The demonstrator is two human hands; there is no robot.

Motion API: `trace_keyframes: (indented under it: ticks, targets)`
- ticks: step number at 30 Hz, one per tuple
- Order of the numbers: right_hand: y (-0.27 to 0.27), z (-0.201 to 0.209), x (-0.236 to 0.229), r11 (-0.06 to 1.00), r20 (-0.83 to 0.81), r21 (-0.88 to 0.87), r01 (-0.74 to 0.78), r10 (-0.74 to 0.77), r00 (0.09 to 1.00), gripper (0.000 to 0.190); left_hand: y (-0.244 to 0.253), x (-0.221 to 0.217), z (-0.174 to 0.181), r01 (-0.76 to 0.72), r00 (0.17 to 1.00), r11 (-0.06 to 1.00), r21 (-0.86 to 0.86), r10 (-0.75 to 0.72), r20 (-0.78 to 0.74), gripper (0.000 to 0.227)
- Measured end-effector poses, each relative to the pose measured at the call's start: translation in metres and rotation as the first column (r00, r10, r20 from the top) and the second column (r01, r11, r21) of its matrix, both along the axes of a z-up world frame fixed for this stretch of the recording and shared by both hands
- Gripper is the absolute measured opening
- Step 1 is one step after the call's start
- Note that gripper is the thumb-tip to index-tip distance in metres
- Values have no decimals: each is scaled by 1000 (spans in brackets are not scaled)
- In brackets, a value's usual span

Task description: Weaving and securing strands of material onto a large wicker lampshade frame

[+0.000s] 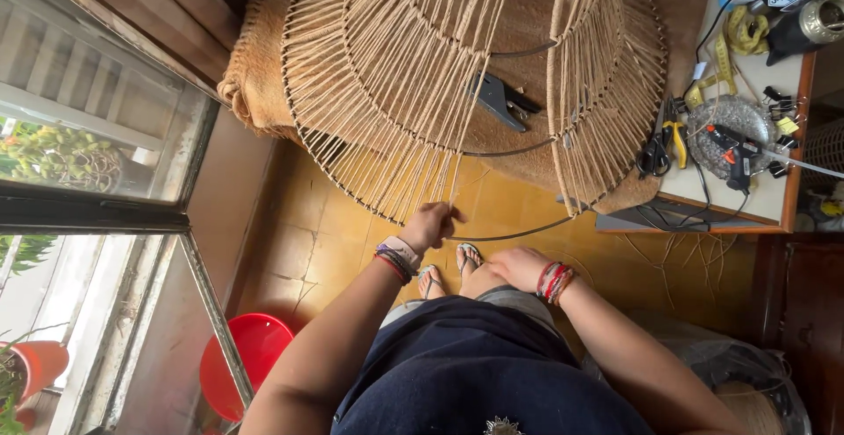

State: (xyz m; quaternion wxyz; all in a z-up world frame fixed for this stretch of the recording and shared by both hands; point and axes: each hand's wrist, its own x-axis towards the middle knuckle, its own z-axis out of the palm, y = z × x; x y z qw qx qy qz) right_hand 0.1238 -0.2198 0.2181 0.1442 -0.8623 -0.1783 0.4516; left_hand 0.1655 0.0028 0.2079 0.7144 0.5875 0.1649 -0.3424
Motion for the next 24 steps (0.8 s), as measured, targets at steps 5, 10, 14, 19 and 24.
trace_keyframes:
  ticks: [5, 10, 14, 19, 24]
  targets:
    - [-1, 13, 42, -136, -751, 615, 777, -400, 525, 54, 7, -5, 3, 349, 632, 341, 873, -774, 50, 51]
    - [-9, -21, 12, 557, -401, 600, 574, -412, 818, 33, -4, -5, -8, 358, 851, 805, 473, -490, 190, 40]
    - [-2, 1, 8, 728, -233, 493, 476, -416, 879, 39, -5, 7, -70, 160, 984, 967, 197, -172, 44, 32]
    - [12, 30, 34, -39, -664, 659, 751, -499, 557, 51, 0, -6, -33, 367, 663, 356, 860, -748, 27, 57]
    - [-2, 7, 2, 902, 1, 386, 194, -211, 977, 42, -4, -1, -14, 189, 974, 982, -2, -188, 125, 33]
